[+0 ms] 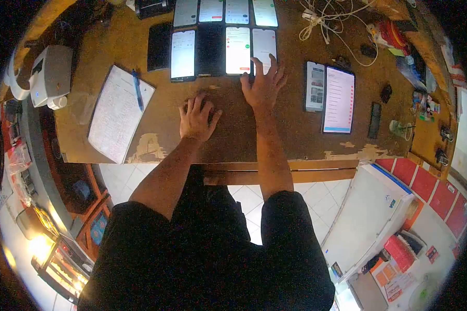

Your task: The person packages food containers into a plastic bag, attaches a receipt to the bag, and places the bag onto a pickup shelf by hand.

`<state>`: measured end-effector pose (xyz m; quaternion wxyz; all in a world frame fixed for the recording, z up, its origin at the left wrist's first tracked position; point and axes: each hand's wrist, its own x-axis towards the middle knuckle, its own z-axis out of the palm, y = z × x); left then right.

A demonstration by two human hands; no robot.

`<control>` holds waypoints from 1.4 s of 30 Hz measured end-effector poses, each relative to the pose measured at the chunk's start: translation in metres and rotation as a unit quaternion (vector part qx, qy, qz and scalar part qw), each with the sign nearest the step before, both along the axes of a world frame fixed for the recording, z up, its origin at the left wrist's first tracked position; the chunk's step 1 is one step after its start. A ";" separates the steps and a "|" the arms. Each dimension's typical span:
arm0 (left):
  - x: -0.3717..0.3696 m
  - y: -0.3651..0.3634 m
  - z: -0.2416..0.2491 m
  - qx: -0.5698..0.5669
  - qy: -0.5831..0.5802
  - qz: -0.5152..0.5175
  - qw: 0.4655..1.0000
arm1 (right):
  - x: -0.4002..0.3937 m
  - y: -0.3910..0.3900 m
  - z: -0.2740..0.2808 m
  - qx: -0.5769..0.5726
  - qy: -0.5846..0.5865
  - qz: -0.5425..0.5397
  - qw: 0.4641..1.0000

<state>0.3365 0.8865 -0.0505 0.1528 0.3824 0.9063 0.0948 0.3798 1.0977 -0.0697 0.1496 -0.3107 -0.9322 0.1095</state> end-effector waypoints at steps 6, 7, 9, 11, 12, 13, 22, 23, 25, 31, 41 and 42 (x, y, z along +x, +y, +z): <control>-0.001 -0.001 0.006 -0.012 -0.012 0.001 1.000 | 0.001 0.004 -0.006 0.028 0.033 0.020 0.999; 0.000 -0.001 0.004 0.000 0.000 -0.002 1.000 | 0.001 0.004 -0.006 0.028 0.032 0.020 0.999; 0.000 -0.002 0.003 0.011 0.013 -0.003 1.000 | 0.000 0.003 -0.005 0.027 0.032 0.014 0.999; 0.000 -0.001 0.003 0.000 0.008 0.000 1.000 | 0.000 0.002 -0.003 0.019 0.025 0.010 0.999; 0.000 -0.001 0.002 0.000 0.008 0.000 1.000 | 0.001 0.002 -0.003 0.011 0.017 0.007 1.000; 0.000 -0.001 0.001 0.004 0.011 -0.002 1.000 | 0.001 0.003 -0.005 0.011 0.017 0.006 1.000; 0.000 -0.003 -0.003 0.026 0.022 -0.008 0.999 | 0.003 0.004 -0.005 0.028 0.036 0.023 0.999; 0.000 -0.003 -0.003 0.031 0.022 -0.010 0.999 | 0.003 0.004 -0.005 0.030 0.039 0.027 0.998; 0.000 -0.001 0.001 0.019 0.020 -0.006 1.000 | 0.003 0.005 -0.005 0.032 0.042 0.031 0.998; 0.000 -0.001 0.000 0.031 0.027 -0.007 0.999 | 0.002 0.006 -0.005 0.030 0.055 0.037 0.997; 0.002 -0.002 -0.004 0.061 0.026 0.007 0.998 | 0.004 0.005 -0.006 0.033 0.032 0.035 0.998; 0.002 -0.001 -0.004 0.061 0.026 0.006 0.998 | 0.004 0.006 -0.006 0.032 0.035 0.041 0.998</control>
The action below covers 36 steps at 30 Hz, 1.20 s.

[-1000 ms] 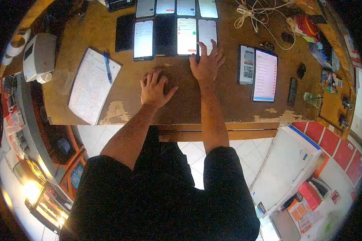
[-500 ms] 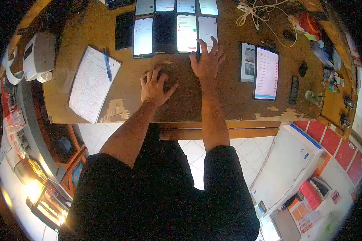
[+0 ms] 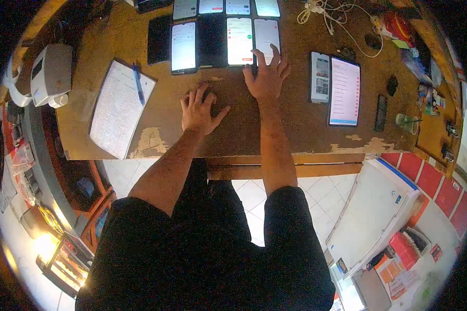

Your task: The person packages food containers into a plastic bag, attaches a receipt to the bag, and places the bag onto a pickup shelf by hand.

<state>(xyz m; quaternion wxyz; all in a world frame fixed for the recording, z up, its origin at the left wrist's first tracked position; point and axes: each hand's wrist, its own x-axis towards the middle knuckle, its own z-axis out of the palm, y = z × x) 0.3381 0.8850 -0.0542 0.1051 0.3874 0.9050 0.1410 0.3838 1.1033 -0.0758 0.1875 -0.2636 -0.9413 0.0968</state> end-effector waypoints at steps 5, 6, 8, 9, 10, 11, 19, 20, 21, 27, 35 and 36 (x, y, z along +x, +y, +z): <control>-0.001 0.001 0.003 -0.047 -0.017 -0.006 0.999 | 0.000 -0.002 0.002 -0.011 -0.015 -0.012 1.000; -0.001 0.001 0.002 -0.047 -0.018 -0.006 0.999 | 0.000 -0.002 0.001 -0.012 -0.013 -0.010 1.000; -0.001 0.000 0.002 -0.039 0.006 -0.011 0.999 | 0.000 0.000 -0.001 -0.009 -0.015 -0.009 1.000; -0.001 0.000 0.002 -0.039 0.006 -0.011 0.999 | -0.001 0.000 -0.001 -0.006 -0.017 -0.008 1.000; -0.001 0.000 0.003 -0.039 0.009 -0.010 0.999 | -0.002 0.000 -0.001 -0.006 -0.017 -0.008 1.000; 0.000 0.000 0.003 -0.040 0.011 -0.009 0.999 | -0.002 -0.001 -0.001 -0.009 -0.018 -0.011 1.000; -0.002 0.002 0.008 -0.053 -0.020 -0.008 0.998 | -0.001 -0.003 0.005 -0.026 -0.011 -0.006 1.000; -0.002 0.002 0.007 -0.051 -0.013 -0.009 0.999 | -0.001 -0.004 0.005 -0.025 -0.026 -0.010 0.999; -0.001 0.002 0.006 -0.051 -0.013 -0.009 0.999 | -0.001 -0.004 0.004 -0.023 -0.041 -0.014 0.999; 0.001 0.001 0.003 -0.026 0.021 0.002 0.999 | -0.002 -0.002 -0.001 -0.007 -0.047 -0.019 0.999; 0.000 0.001 0.002 -0.037 0.003 -0.004 0.999 | -0.003 -0.002 0.002 0.004 -0.047 -0.019 0.999; 0.000 0.001 0.004 -0.037 0.003 -0.004 0.999 | -0.003 -0.002 0.003 0.007 -0.046 -0.018 0.999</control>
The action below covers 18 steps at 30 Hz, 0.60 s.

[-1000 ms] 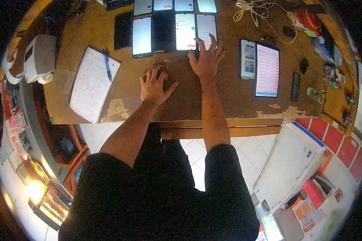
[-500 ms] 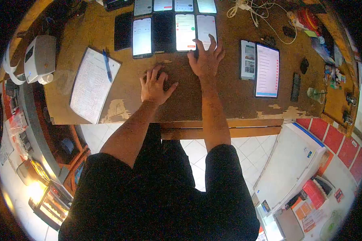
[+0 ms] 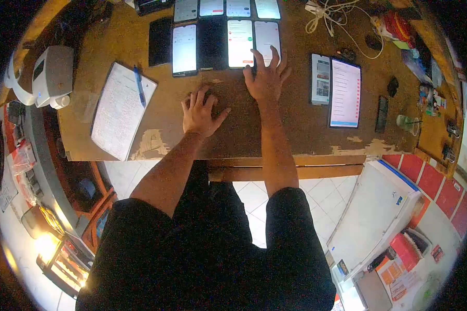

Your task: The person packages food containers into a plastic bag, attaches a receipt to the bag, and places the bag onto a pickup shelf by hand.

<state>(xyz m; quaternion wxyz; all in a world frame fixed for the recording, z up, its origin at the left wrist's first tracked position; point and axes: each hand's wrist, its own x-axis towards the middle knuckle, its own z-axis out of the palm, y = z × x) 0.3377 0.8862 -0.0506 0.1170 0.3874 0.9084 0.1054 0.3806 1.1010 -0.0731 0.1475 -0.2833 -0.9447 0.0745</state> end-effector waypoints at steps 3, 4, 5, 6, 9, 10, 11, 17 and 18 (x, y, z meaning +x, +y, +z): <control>0.000 0.000 0.003 -0.012 -0.021 -0.002 1.000 | -0.001 -0.002 0.000 -0.010 -0.009 -0.014 1.000; 0.000 0.000 0.001 -0.008 -0.019 -0.003 1.000 | -0.001 -0.002 0.001 -0.009 -0.009 -0.014 1.000; 0.000 -0.001 0.000 -0.004 -0.016 -0.005 1.000 | -0.001 -0.002 0.002 -0.013 -0.006 -0.012 1.000; 0.000 0.000 0.001 -0.004 -0.014 -0.004 1.000 | -0.001 -0.002 0.001 -0.018 -0.003 -0.009 1.000; -0.001 0.000 0.001 -0.013 -0.002 -0.008 1.000 | 0.001 0.001 -0.001 -0.009 0.008 0.006 1.000; 0.000 0.000 -0.002 -0.005 -0.003 -0.006 1.000 | 0.001 0.002 -0.001 -0.009 0.008 0.006 1.000; 0.000 -0.001 -0.004 0.004 -0.005 -0.005 1.000 | 0.001 0.002 -0.003 -0.010 0.013 0.004 1.000; -0.001 0.000 0.006 -0.017 -0.016 -0.007 1.000 | -0.001 -0.002 0.000 -0.022 -0.008 -0.015 1.000; -0.001 0.001 0.004 -0.017 -0.017 -0.008 1.000 | -0.001 -0.001 0.001 -0.019 -0.002 -0.013 1.000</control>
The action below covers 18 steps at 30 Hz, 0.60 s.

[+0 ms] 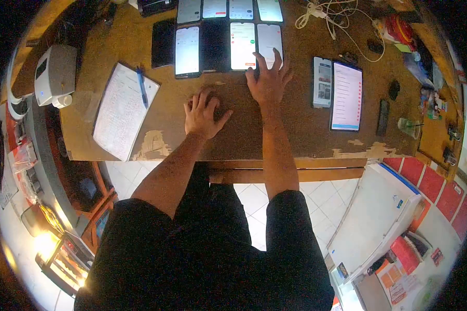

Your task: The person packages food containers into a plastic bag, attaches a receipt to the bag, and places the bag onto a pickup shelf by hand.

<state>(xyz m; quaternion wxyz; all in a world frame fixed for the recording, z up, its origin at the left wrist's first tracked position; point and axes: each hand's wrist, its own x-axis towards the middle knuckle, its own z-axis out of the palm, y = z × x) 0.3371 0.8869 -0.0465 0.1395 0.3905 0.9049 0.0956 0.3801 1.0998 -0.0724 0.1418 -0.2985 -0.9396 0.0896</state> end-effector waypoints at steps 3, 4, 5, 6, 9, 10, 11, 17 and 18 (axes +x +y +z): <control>0.001 0.000 -0.004 0.035 -0.005 0.010 0.999 | 0.000 0.000 0.001 0.014 -0.006 0.002 1.000; 0.001 0.000 -0.003 0.033 -0.002 0.010 0.999 | 0.000 0.000 0.001 0.014 -0.006 0.001 1.000; 0.001 0.000 -0.003 0.031 0.000 0.011 0.999 | 0.000 0.000 0.001 0.007 0.004 0.000 1.000; 0.000 0.000 -0.002 0.031 0.000 0.010 0.999 | 0.000 0.000 0.000 -0.001 0.014 -0.001 1.000; 0.001 0.000 -0.002 0.041 0.003 0.008 0.999 | 0.001 0.002 -0.001 0.001 0.024 0.005 1.000; 0.000 0.000 -0.003 0.036 -0.005 0.010 0.999 | 0.001 0.002 -0.001 0.001 0.024 0.005 1.000; 0.000 0.000 -0.003 0.030 -0.013 0.012 0.999 | 0.002 0.002 -0.001 0.002 0.023 0.005 1.000; 0.002 0.000 -0.006 0.036 0.018 0.009 0.999 | 0.002 0.002 0.000 -0.005 0.032 0.007 0.999; 0.002 0.000 -0.005 0.036 0.018 0.009 0.999 | 0.002 0.002 0.000 -0.002 0.032 0.011 0.999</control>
